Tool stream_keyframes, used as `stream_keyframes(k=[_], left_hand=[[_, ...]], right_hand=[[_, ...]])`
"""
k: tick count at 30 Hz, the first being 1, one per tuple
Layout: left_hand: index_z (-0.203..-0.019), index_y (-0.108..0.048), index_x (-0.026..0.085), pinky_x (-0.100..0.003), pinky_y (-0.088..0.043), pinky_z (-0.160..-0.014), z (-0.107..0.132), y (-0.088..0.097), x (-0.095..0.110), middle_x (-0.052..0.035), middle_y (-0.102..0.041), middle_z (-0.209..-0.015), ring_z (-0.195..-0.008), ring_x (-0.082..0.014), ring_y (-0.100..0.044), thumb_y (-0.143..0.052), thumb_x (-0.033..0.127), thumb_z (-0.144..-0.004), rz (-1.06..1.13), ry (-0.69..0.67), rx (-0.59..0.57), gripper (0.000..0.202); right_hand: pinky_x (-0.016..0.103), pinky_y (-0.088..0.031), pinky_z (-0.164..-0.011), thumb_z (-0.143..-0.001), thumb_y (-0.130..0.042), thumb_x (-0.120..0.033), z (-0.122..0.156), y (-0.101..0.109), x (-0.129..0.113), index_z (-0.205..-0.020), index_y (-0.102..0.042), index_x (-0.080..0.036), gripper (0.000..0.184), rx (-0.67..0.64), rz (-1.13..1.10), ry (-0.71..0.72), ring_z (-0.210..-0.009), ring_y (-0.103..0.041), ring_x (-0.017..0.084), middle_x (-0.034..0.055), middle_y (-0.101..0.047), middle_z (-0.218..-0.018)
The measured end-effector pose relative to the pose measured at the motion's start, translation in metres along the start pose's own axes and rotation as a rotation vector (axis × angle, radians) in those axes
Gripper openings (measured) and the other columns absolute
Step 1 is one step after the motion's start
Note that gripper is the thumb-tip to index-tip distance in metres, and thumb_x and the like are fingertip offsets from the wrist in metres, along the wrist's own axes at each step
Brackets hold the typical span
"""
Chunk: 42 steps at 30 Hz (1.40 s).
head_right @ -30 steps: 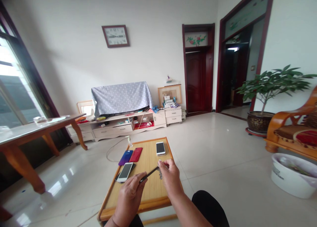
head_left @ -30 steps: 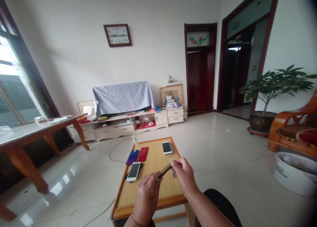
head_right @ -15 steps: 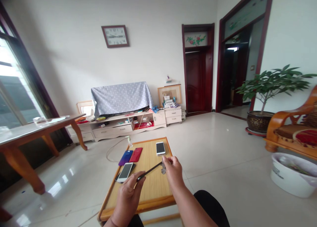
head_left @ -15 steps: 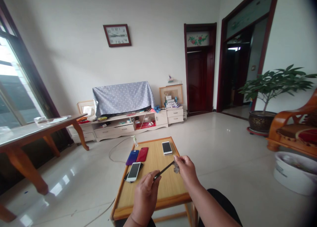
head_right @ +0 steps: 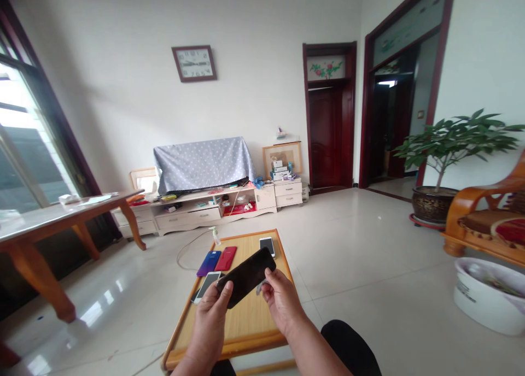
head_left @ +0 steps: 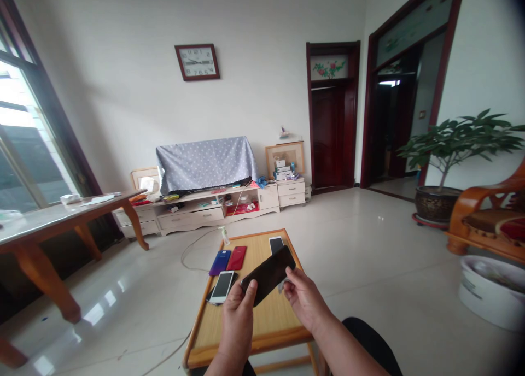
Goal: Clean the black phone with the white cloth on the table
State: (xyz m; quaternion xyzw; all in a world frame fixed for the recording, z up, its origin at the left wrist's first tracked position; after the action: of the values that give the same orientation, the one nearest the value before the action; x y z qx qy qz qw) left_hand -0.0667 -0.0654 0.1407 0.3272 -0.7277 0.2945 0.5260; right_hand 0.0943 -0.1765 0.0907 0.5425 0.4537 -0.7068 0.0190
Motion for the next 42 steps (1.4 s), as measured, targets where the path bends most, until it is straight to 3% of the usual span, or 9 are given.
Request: stream_keyframes(k=[4, 10, 14, 21, 25, 28, 32, 37, 42], left_hand=[[-0.097, -0.066, 0.020, -0.026, -0.051, -0.063, 0.001, -0.014, -0.005, 0.0015, -0.066, -0.079, -0.070, -0.0150, -0.061, -0.072, 0.050, -0.084, 0.030, 0.087, -0.194, 0.033], [-0.102, -0.069, 0.018, -0.026, -0.050, -0.072, 0.001, -0.030, 0.013, -0.0040, -0.072, -0.091, -0.083, -0.0188, -0.065, -0.073, 0.054, -0.082, -0.111, 0.118, -0.357, 0.042], [-0.085, -0.068, 0.017, -0.023, -0.041, -0.059, 0.002, -0.027, 0.016, 0.0012, -0.064, -0.070, -0.064, -0.0130, -0.055, -0.068, 0.056, -0.087, -0.205, 0.084, -0.334, 0.038], [-0.099, -0.072, 0.022, -0.025, -0.043, -0.063, 0.007, -0.010, 0.026, 0.0000, -0.068, -0.076, -0.069, -0.0159, -0.059, -0.058, 0.046, -0.095, -0.516, -0.197, -0.153, 0.028], [-0.107, -0.070, 0.025, -0.029, -0.046, -0.074, 0.014, -0.017, 0.039, -0.0040, -0.075, -0.091, -0.083, -0.0202, -0.067, -0.057, 0.039, -0.098, -0.725, -0.405, -0.133, 0.021], [-0.113, -0.066, 0.027, -0.032, -0.046, -0.081, 0.021, -0.023, 0.044, -0.0042, -0.076, -0.097, -0.090, -0.0208, -0.068, -0.055, 0.034, -0.100, -0.794, -0.502, -0.147, 0.019], [-0.114, -0.063, 0.028, -0.033, -0.046, -0.081, 0.025, -0.028, 0.046, -0.0020, -0.075, -0.096, -0.088, -0.0202, -0.067, -0.054, 0.031, -0.101, -0.848, -0.550, -0.159, 0.017], [-0.095, -0.064, 0.024, -0.033, -0.045, -0.071, 0.027, -0.030, 0.046, -0.0021, -0.070, -0.080, -0.075, -0.0204, -0.063, -0.049, 0.026, -0.101, -0.901, -0.595, -0.140, 0.017], [-0.115, -0.063, 0.029, -0.033, -0.048, -0.082, 0.028, -0.024, 0.044, -0.0008, -0.075, -0.098, -0.089, -0.0199, -0.068, -0.055, 0.030, -0.100, -0.810, -0.563, -0.126, 0.017]], right_hand=[[0.021, -0.040, -0.059, -0.077, -0.083, -0.052, -0.003, 0.003, -0.013, -0.081, -0.058, -0.023, 0.039, -0.056, 0.023, 0.004, -0.060, -0.046, 0.008, -0.0070, -0.053, -0.073], [0.023, -0.033, -0.057, -0.078, -0.084, -0.046, 0.017, -0.017, -0.015, -0.078, -0.063, -0.019, 0.035, -0.252, 0.203, -0.034, -0.058, -0.045, 0.009, -0.0053, -0.055, -0.066], [0.026, -0.038, -0.062, -0.083, -0.079, -0.047, 0.025, -0.030, -0.022, -0.087, -0.068, -0.018, 0.031, -0.312, 0.369, -0.004, -0.064, -0.052, 0.012, -0.0022, -0.062, -0.069], [0.036, -0.049, -0.085, -0.083, -0.078, -0.046, 0.028, -0.027, -0.062, -0.107, -0.067, -0.019, 0.038, -0.072, 0.248, 0.155, -0.092, -0.066, 0.022, 0.0077, -0.074, -0.103], [0.031, -0.049, -0.074, -0.083, -0.078, -0.050, 0.034, -0.042, -0.057, -0.103, -0.068, -0.019, 0.038, -0.099, 0.244, 0.155, -0.083, -0.065, 0.020, 0.0065, -0.074, -0.096], [0.028, -0.047, -0.068, -0.081, -0.077, -0.055, 0.031, -0.036, -0.054, -0.097, -0.069, -0.020, 0.040, -0.017, 0.329, 0.202, -0.077, -0.062, 0.019, 0.0034, -0.072, -0.085], [0.028, -0.048, -0.072, -0.082, -0.075, -0.057, 0.037, -0.042, -0.053, -0.092, -0.068, -0.020, 0.039, 0.002, 0.395, 0.275, -0.079, -0.063, 0.019, 0.0026, -0.071, -0.084], [0.027, -0.049, -0.070, -0.094, -0.063, -0.051, 0.056, -0.069, -0.066, -0.092, -0.065, -0.022, 0.030, -0.078, 0.628, 0.498, -0.076, -0.062, 0.018, 0.0019, -0.067, -0.085], [0.028, -0.049, -0.072, -0.097, -0.058, -0.050, 0.048, -0.050, -0.073, -0.089, -0.063, -0.022, 0.030, 0.047, 0.730, 0.567, -0.076, -0.063, 0.019, 0.0021, -0.067, -0.082]])
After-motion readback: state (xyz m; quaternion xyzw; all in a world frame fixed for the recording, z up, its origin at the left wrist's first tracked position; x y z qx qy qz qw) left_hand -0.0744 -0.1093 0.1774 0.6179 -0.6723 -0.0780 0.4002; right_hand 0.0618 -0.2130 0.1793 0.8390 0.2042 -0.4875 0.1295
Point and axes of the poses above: each hand's wrist, its own z-axis away from the middle knuckle, its own y-axis out of the back of the hand, x = y × z, the point moved 10 cm from there along -z, towards the middle knuckle
